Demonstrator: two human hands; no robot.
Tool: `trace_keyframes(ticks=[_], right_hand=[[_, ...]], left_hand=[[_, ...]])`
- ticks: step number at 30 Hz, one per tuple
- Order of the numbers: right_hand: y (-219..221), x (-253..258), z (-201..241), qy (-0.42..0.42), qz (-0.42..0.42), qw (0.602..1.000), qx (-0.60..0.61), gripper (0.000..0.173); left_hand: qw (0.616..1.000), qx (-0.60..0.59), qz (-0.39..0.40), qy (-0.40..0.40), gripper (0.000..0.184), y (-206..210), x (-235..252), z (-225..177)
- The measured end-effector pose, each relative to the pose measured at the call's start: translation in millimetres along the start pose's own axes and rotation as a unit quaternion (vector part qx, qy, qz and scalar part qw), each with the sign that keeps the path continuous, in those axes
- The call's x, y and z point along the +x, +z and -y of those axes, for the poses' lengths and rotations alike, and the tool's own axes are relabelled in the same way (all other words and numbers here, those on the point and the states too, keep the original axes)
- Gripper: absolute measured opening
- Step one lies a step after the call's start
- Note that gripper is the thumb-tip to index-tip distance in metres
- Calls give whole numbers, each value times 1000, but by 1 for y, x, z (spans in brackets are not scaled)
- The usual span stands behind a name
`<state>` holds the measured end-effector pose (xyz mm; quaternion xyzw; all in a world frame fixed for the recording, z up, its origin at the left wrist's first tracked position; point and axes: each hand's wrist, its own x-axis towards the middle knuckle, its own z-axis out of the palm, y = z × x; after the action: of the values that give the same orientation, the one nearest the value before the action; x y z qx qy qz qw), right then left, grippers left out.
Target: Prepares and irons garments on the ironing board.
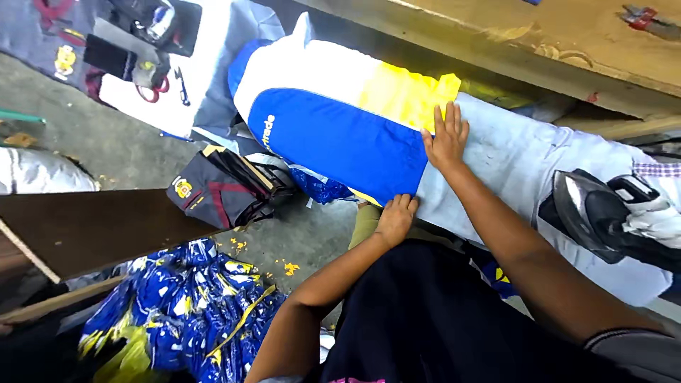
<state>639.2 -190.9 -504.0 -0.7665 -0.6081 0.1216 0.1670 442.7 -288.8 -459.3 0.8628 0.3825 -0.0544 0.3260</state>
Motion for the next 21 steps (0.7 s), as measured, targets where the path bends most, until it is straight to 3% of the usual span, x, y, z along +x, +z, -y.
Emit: trace_keyframes(ticks=[4,10,13,16,19,21], right_hand=[[3,45,-31,12,41,998,-42,69],[-3,49,-38,37,72,997,-1,65],[-58,30,-40,98,35,992,77,66],[-149,-27,-71,146,-8,989,30,70],[-237,-101,-111,266,40,962,-35,74],[-267,-141,-145,338,89,935,-60,77]], left_hand=[[997,47,62,2,39,-1,4,-5],[996,45,65,32,39,1,2,2],[995,-71,53,45,33,-8,-6,15],[992,-127,19,14,32,-18,-23,32],[990,-132,23,-49,33,-27,-33,54],[990,-115,42,-72,34,-30,-34,68]])
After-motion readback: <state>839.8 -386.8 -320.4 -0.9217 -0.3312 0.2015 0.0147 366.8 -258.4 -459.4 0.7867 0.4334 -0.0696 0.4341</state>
